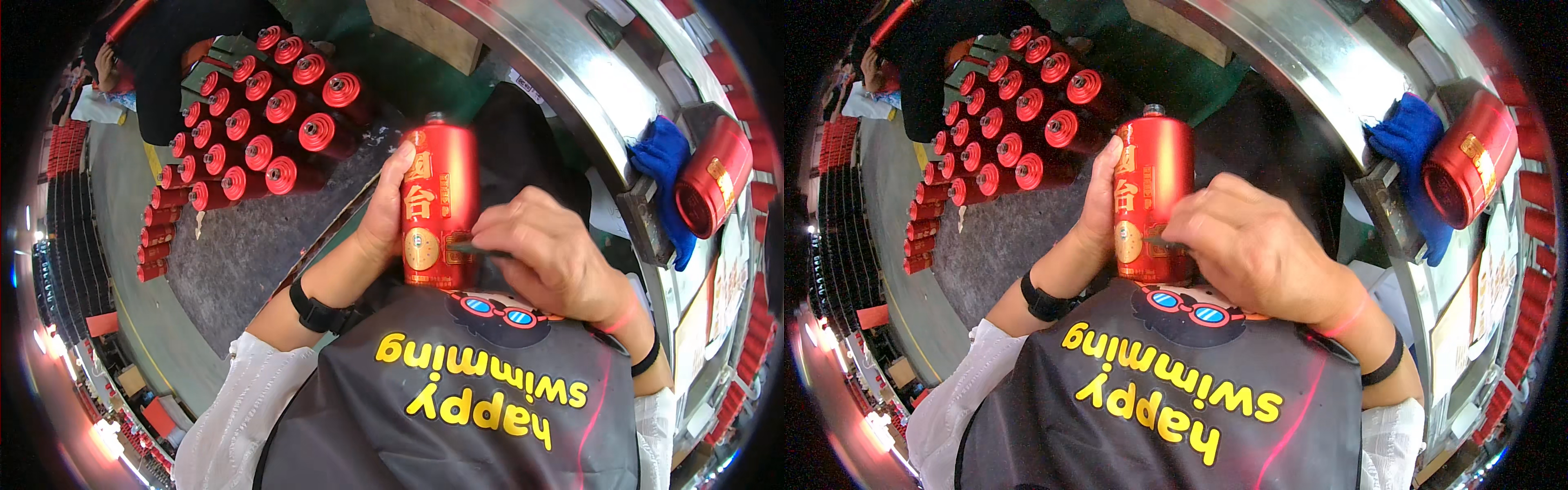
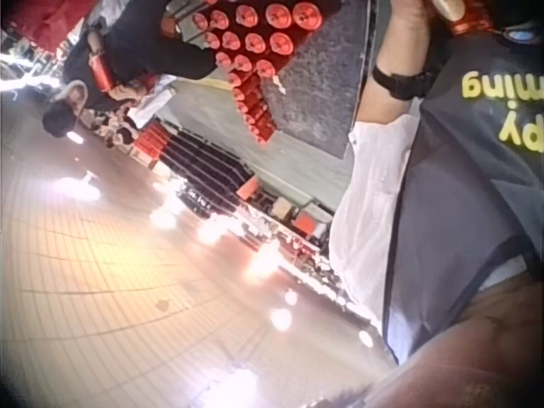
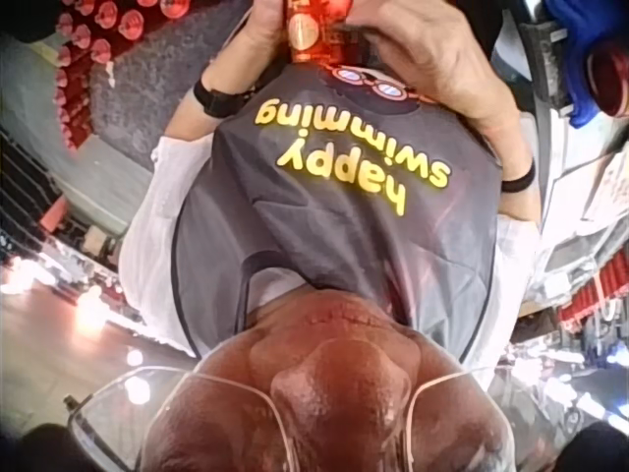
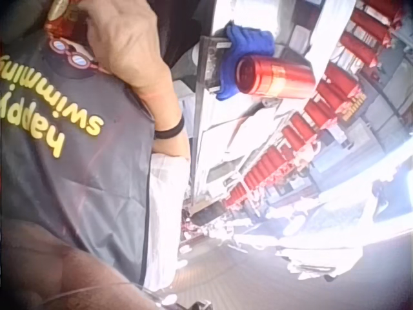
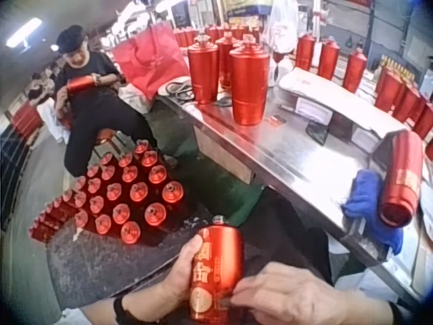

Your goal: Cleaning red metal liquor bottles with a sponge and applying adhesive labels on a factory assembly line.

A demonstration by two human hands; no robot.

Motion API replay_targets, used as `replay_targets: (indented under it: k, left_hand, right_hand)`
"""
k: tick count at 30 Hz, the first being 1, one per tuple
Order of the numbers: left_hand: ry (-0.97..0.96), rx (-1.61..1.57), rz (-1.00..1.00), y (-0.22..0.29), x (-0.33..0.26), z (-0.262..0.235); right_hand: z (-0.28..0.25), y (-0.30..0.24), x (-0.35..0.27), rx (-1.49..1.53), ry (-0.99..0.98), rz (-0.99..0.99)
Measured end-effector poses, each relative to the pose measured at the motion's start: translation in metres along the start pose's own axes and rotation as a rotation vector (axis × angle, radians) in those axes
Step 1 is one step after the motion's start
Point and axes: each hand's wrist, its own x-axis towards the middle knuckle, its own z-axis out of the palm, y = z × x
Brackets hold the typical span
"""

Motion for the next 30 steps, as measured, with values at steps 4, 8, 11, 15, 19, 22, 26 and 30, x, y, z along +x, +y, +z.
replay_targets:
  k: [4, 8, 11, 15, 19, 22, 26, 30]
  left_hand:
    - [-0.009, -0.058, -0.094, -0.003, -0.002, -0.004]
    - [0.024, -0.058, -0.164, -0.006, -0.005, -0.003]
    - [0.016, -0.025, -0.168, -0.008, -0.004, -0.006]
    - [-0.018, 0.017, -0.121, -0.009, -0.002, -0.007]
    - [0.003, 0.01, -0.092, -0.002, -0.004, -0.007]
    - [-0.085, 0.099, -0.001, 0.005, -0.007, -0.005]
    - [-0.05, 0.024, -0.018, 0.004, -0.009, 0.0]
    - [-0.036, 0.016, -0.017, 0.006, -0.013, 0.002]
  right_hand:
    - [0.009, -0.008, -0.004, -0.063, -0.143, -0.08]
    - [0.011, -0.01, -0.005, -0.04, -0.221, -0.042]
    - [0.013, -0.01, -0.008, -0.026, -0.216, -0.042]
    - [0.007, -0.012, -0.008, 0.052, -0.275, -0.005]
    - [0.001, -0.005, -0.016, 0.163, -0.087, 0.188]
    - [0.009, 0.019, -0.033, 0.366, 0.062, 0.562]
    - [0.024, 0.022, -0.031, 0.386, -0.041, 0.607]
    - [0.027, 0.013, -0.006, 0.401, -0.273, 0.737]
